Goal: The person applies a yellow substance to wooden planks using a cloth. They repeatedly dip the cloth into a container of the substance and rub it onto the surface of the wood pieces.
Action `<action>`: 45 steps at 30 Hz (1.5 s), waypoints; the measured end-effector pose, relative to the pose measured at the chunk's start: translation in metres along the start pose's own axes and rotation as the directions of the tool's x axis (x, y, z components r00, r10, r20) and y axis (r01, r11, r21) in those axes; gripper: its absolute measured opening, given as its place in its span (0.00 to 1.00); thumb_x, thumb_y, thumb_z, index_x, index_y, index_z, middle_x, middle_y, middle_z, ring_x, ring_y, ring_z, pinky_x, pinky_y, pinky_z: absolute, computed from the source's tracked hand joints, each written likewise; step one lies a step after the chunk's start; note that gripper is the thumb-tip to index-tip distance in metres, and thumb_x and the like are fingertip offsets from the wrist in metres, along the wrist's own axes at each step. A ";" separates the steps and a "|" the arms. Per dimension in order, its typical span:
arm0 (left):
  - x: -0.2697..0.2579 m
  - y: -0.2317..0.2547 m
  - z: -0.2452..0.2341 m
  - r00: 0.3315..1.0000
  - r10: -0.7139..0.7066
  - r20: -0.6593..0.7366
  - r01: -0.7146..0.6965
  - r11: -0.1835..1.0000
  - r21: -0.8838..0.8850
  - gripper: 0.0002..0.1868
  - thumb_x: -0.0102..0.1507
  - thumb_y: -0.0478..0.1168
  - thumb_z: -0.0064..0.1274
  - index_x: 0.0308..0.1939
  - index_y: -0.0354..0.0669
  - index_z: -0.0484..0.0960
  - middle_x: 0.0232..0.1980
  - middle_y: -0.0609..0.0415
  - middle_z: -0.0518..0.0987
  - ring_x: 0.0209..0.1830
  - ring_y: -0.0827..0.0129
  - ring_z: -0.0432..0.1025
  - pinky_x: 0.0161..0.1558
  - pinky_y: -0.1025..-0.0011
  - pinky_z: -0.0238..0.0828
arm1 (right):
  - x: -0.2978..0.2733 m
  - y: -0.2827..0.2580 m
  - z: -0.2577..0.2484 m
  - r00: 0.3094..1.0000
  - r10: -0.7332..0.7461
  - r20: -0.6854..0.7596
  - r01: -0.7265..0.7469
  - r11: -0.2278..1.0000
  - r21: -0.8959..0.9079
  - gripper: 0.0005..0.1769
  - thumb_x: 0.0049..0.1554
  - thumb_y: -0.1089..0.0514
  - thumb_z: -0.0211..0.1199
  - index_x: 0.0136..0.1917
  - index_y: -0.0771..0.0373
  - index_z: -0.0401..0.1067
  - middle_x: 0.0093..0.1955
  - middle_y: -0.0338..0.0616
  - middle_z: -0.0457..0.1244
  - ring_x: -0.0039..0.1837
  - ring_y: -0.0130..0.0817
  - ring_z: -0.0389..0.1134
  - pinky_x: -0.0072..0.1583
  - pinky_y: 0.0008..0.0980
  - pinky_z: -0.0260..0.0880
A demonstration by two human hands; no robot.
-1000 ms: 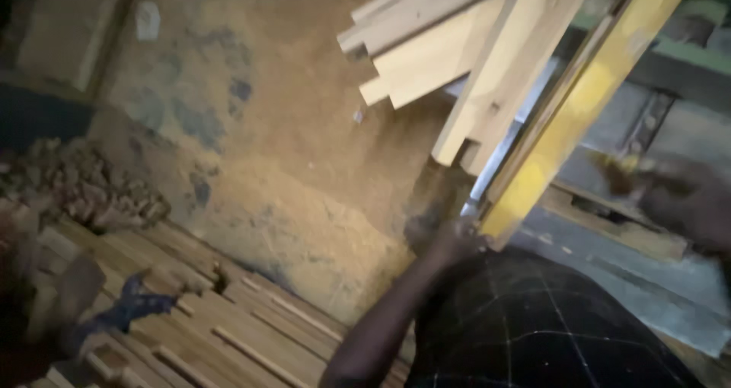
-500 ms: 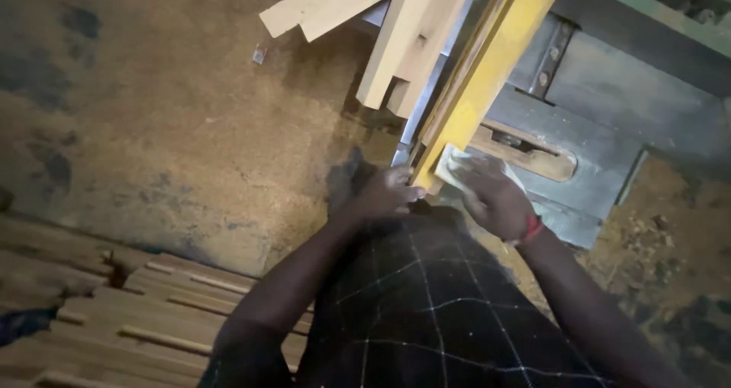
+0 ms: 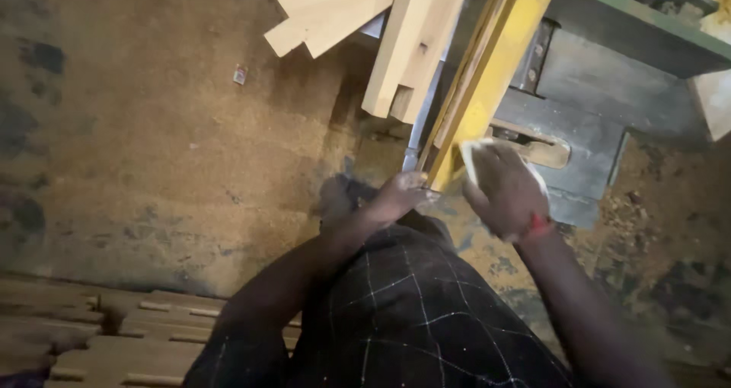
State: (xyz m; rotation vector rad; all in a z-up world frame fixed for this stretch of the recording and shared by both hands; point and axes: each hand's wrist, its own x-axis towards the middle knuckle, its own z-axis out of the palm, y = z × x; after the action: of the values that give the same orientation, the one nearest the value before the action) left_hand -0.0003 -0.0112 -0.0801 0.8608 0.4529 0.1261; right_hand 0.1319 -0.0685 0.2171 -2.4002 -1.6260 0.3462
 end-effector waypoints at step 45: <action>-0.021 0.066 -0.018 0.985 -0.102 -0.137 0.166 0.759 0.629 0.18 0.70 0.46 0.49 0.56 0.35 0.77 0.43 0.50 0.78 0.43 0.67 0.75 0.48 0.64 0.76 | -0.025 0.086 -0.003 0.934 0.319 -0.160 -0.249 0.903 0.350 0.28 0.54 0.49 0.68 0.62 0.68 0.74 0.63 0.60 0.66 0.63 0.52 0.69 0.61 0.42 0.71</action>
State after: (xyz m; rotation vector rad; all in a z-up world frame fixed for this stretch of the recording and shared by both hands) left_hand -0.0220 0.0379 -0.0333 1.4999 0.6630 -0.1365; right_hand 0.1994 -0.1230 0.1947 -2.3224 -1.0329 0.3581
